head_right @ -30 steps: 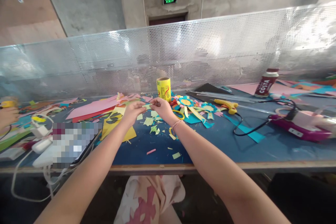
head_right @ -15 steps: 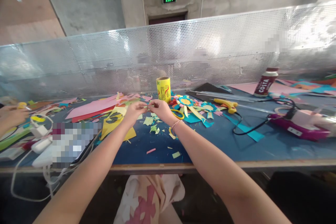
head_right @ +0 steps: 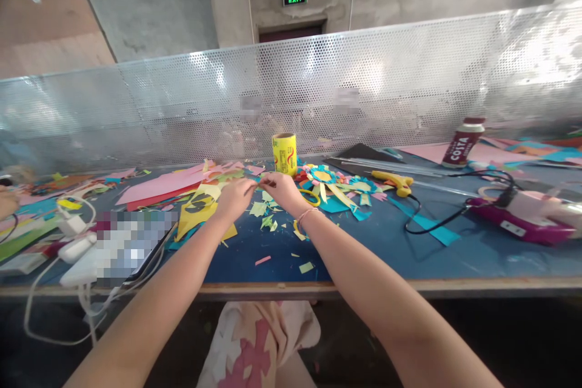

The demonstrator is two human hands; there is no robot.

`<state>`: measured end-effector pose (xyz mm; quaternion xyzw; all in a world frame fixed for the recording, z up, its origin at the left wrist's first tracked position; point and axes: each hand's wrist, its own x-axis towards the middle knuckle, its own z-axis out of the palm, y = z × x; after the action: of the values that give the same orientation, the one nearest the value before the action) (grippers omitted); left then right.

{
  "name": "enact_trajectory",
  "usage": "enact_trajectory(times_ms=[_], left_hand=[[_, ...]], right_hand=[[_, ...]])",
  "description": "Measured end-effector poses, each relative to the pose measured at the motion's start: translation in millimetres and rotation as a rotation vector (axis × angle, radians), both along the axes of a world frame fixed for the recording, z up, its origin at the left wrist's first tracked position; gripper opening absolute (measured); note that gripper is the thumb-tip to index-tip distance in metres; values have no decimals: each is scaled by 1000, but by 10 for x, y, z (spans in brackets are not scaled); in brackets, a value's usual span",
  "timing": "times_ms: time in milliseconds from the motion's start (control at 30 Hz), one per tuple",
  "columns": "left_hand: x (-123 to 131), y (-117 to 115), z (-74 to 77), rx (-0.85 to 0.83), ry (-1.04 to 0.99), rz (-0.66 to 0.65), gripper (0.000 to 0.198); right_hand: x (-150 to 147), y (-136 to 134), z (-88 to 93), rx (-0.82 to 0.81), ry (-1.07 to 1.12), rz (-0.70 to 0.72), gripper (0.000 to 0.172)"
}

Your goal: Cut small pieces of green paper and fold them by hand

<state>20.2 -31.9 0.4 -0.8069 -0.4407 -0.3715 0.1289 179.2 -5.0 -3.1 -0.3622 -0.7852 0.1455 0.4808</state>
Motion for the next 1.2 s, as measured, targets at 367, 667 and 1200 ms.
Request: enact_trajectory(times_ms=[367,667,1200], left_hand=[[119,-70,-20,264,512,144,18],[138,-108,-7,218,517,158,20],[178,-161,-3,-38,493,312,19]], right_hand=[[32,32,-27,104,-300,-98,14],[33,31,-37,89,-292,-95,12],[113,51,14,9,-211,-185,12]])
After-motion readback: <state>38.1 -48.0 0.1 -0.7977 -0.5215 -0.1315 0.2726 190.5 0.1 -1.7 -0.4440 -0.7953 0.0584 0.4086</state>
